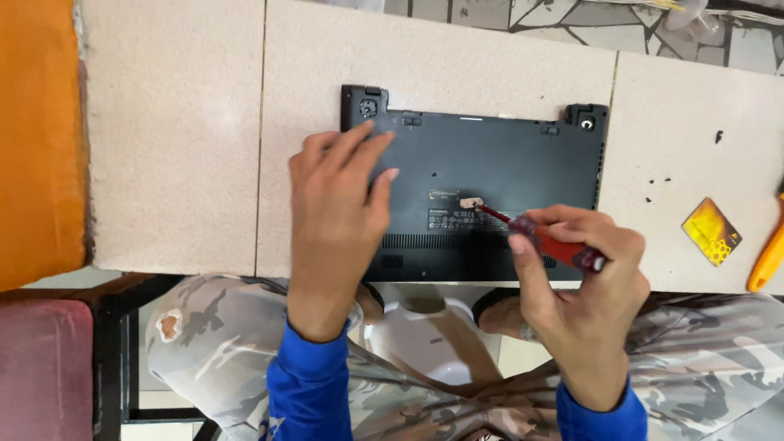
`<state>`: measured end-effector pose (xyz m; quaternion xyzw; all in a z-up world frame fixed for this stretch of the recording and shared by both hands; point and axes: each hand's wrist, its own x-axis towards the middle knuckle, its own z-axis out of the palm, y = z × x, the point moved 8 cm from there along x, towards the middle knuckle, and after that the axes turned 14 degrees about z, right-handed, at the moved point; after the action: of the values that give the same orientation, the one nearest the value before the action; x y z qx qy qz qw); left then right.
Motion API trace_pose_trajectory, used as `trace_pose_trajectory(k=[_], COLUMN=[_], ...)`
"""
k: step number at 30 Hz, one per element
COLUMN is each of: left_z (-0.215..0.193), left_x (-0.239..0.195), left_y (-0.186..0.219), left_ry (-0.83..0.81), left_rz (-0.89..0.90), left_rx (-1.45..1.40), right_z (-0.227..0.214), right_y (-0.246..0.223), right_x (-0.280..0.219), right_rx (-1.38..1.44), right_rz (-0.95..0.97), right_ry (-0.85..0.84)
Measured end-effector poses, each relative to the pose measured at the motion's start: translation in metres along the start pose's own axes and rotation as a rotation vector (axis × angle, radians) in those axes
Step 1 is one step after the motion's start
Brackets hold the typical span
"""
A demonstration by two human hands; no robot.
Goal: The person uses a red screwdriver to remove screws from the bottom panel of a black laptop. They systematically unscrew and place the screws on the table, then rotate the laptop to access additional screws.
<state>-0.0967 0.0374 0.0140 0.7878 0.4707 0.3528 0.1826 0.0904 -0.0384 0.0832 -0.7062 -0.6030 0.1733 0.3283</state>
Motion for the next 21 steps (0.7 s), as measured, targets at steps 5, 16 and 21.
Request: trace_pose_trajectory(k=[5, 16, 21], left_z=[0.008, 0.03, 0.026], left_x=[0.002, 0.004, 0.007], left_y=[0.006, 0.039, 0.037], left_ry=[0.002, 0.094, 0.062], left_rz=[-0.028, 0.124, 0.072], left_rx=[-0.038, 0.163, 0.048], right_z=[-0.002, -0.011, -0.017], right_y=[0.007, 0.022, 0.029], right_x=[-0.004, -0.016, -0.018], right_rx=[0.059, 0.212, 0.296], right_rz=[0.019, 0.161, 0.21], right_ry=[0.096, 0.177, 0.236])
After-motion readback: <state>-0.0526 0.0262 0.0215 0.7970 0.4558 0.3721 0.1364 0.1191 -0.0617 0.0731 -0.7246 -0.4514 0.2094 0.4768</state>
